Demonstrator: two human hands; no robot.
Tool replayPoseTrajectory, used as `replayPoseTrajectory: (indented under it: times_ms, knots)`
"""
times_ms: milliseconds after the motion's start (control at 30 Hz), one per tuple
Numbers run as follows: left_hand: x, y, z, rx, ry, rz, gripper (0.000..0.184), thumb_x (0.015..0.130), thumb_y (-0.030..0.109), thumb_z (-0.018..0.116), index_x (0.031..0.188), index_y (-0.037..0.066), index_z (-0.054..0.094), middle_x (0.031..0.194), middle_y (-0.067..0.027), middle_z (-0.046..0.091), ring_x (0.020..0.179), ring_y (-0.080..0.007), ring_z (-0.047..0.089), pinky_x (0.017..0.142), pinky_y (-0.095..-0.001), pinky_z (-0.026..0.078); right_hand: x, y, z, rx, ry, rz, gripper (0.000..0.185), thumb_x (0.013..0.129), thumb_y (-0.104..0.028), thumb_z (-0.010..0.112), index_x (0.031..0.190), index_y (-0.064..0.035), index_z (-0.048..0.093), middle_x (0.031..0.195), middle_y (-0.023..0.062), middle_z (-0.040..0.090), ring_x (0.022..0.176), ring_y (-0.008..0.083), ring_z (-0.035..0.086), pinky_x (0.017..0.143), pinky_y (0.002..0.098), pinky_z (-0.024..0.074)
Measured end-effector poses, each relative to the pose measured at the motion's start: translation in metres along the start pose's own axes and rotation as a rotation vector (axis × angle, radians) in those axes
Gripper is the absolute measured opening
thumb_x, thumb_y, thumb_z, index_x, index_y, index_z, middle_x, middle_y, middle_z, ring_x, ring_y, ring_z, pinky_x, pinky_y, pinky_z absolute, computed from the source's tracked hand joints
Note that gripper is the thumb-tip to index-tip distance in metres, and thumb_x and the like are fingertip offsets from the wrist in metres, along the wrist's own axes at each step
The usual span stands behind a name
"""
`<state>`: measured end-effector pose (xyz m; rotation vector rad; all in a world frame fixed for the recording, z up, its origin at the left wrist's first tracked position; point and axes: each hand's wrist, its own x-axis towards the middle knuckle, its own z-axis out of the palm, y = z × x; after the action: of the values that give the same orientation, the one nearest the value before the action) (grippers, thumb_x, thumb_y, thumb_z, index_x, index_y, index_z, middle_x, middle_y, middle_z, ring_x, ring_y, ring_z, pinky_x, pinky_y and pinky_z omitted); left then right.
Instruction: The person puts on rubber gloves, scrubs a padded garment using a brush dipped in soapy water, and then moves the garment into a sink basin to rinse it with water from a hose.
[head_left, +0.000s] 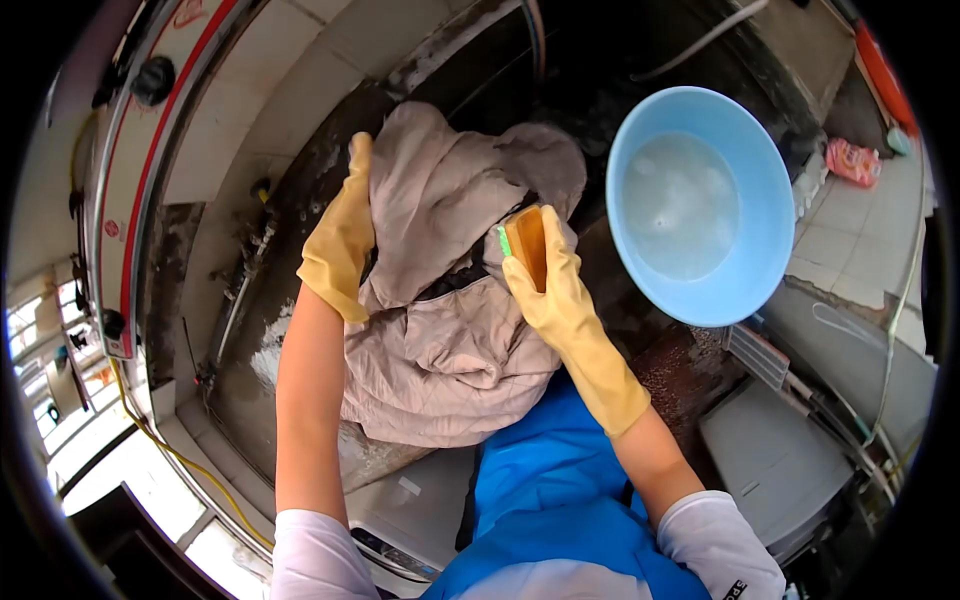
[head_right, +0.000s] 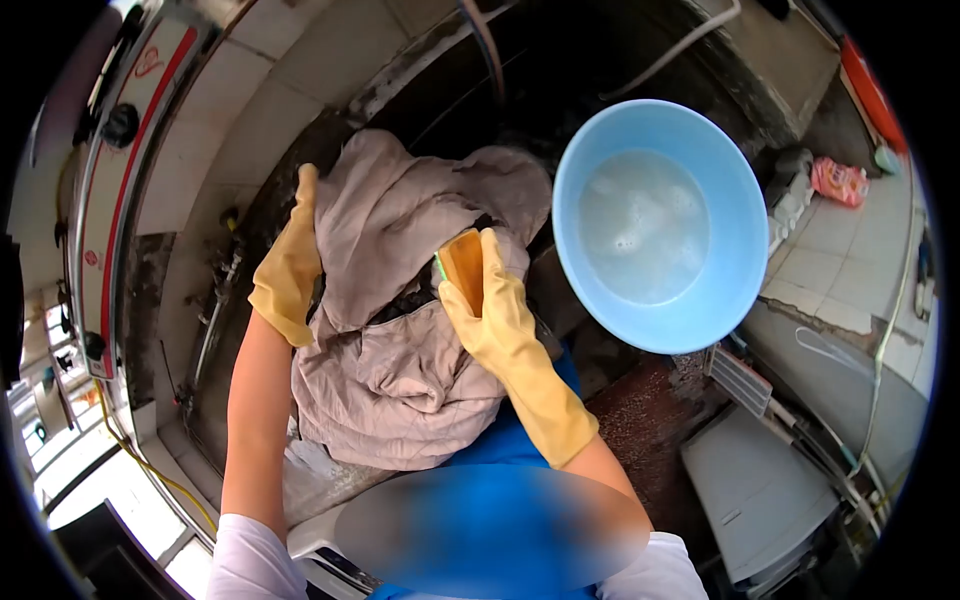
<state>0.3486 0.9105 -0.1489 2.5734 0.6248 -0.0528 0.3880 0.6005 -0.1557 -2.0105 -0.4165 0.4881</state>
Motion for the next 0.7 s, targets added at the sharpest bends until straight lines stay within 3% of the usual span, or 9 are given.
replayPoseTrajectory:
  times_ms: [100, 167, 267, 333, 367, 433, 533, 600, 700]
  knots:
    - [0.015, 0.024, -0.007, -0.233, 0.107, 0.424, 0.065, 0.088, 0.010, 0.075, 0.149, 0.004, 0.052, 0.133, -0.0231, 0.066, 0.129, -0.0342, 0.061, 0.108, -0.0361, 0.046, -0.006, 0.005, 0.003, 0.080, 0.090, -0.046, 0.086, 0.094, -0.028, 0.071, 0.156, 0.0101, 0.026, 0.120, 0.0384, 0.063, 0.109, 0.0525, 0.064, 0.099, 0.0495, 0.0511]
    - [0.040, 0.043, -0.021, -0.168, 0.094, 0.421, 0.064, 0.088, 0.009, 0.075, 0.148, 0.004, 0.052, 0.134, -0.0224, 0.065, 0.130, -0.0341, 0.060, 0.109, -0.0361, 0.046, -0.011, 0.005, -0.001, 0.132, 0.085, -0.002, 0.085, 0.094, -0.029, 0.072, 0.156, 0.0083, 0.027, 0.117, 0.0376, 0.065, 0.107, 0.0534, 0.064, 0.096, 0.0500, 0.0518]
    - [0.039, 0.088, -0.055, -0.070, 0.159, 0.547, 0.059, 0.086, 0.004, 0.074, 0.143, 0.003, 0.056, 0.135, -0.0210, 0.066, 0.129, -0.0332, 0.061, 0.110, -0.0371, 0.045, -0.028, 0.007, 0.003, 0.197, 0.117, 0.052, 0.084, 0.097, -0.029, 0.069, 0.159, 0.0046, 0.025, 0.136, 0.0369, 0.055, 0.123, 0.0497, 0.057, 0.106, 0.0474, 0.0462]
    - [0.029, 0.105, -0.075, -0.264, 0.168, 0.450, 0.054, 0.087, 0.005, 0.073, 0.139, 0.001, 0.059, 0.133, -0.0194, 0.067, 0.124, -0.0306, 0.063, 0.108, -0.0372, 0.047, -0.035, -0.007, -0.012, 0.241, 0.072, 0.080, 0.083, 0.098, -0.029, 0.068, 0.160, 0.0035, 0.023, 0.141, 0.0367, 0.051, 0.126, 0.0487, 0.054, 0.108, 0.0474, 0.0445]
    - [0.019, 0.105, -0.085, -0.282, 0.140, 0.468, 0.048, 0.095, -0.001, 0.059, 0.143, -0.002, 0.055, 0.140, -0.0185, 0.062, 0.133, -0.0253, 0.057, 0.116, -0.0354, 0.040, -0.037, -0.012, -0.020, 0.280, 0.023, 0.107, 0.083, 0.098, -0.029, 0.067, 0.161, 0.0024, 0.022, 0.145, 0.0365, 0.047, 0.129, 0.0477, 0.052, 0.110, 0.0474, 0.0428]
    - [-0.001, 0.095, -0.106, -0.249, 0.200, 0.409, 0.044, 0.100, 0.002, 0.053, 0.143, -0.004, 0.055, 0.140, -0.0190, 0.061, 0.132, -0.0254, 0.057, 0.116, -0.0353, 0.040, -0.039, -0.025, -0.037, 0.329, 0.000, 0.094, 0.084, 0.099, -0.029, 0.067, 0.162, 0.0017, 0.021, 0.147, 0.0365, 0.046, 0.129, 0.0478, 0.052, 0.110, 0.0482, 0.0428]
    - [-0.073, 0.169, -0.154, -1.489, 0.200, -0.099, 0.042, 0.101, 0.003, 0.054, 0.143, -0.004, 0.055, 0.143, -0.0208, 0.058, 0.133, -0.0286, 0.055, 0.116, -0.0406, 0.042, -0.035, -0.022, -0.047, 0.346, -0.007, 0.006, 0.084, 0.100, -0.029, 0.065, 0.163, 0.0000, 0.018, 0.150, 0.0355, 0.042, 0.130, 0.0468, 0.052, 0.111, 0.0483, 0.0428]
    - [-0.138, 0.199, -0.166, 0.133, 0.677, 0.209, 0.052, 0.096, 0.019, 0.069, 0.142, -0.001, 0.054, 0.140, -0.0186, 0.059, 0.129, -0.0304, 0.059, 0.113, -0.0406, 0.045, -0.030, -0.017, -0.048, 0.142, 0.132, -0.303, 0.077, 0.101, -0.022, 0.063, 0.161, -0.0011, 0.019, 0.150, 0.0363, 0.042, 0.130, 0.0479, 0.052, 0.110, 0.0482, 0.0442]
    - [-0.196, 0.212, -0.170, 0.136, 0.885, 0.140, 0.059, 0.095, 0.019, 0.072, 0.147, 0.003, 0.049, 0.149, -0.0216, 0.051, 0.137, -0.0348, 0.051, 0.114, -0.0441, 0.044, -0.015, -0.025, -0.056, -0.080, 0.246, -0.660, 0.068, 0.100, -0.004, 0.062, 0.157, -0.0044, 0.024, 0.147, 0.0409, 0.041, 0.127, 0.0528, 0.054, 0.107, 0.0503, 0.0495]
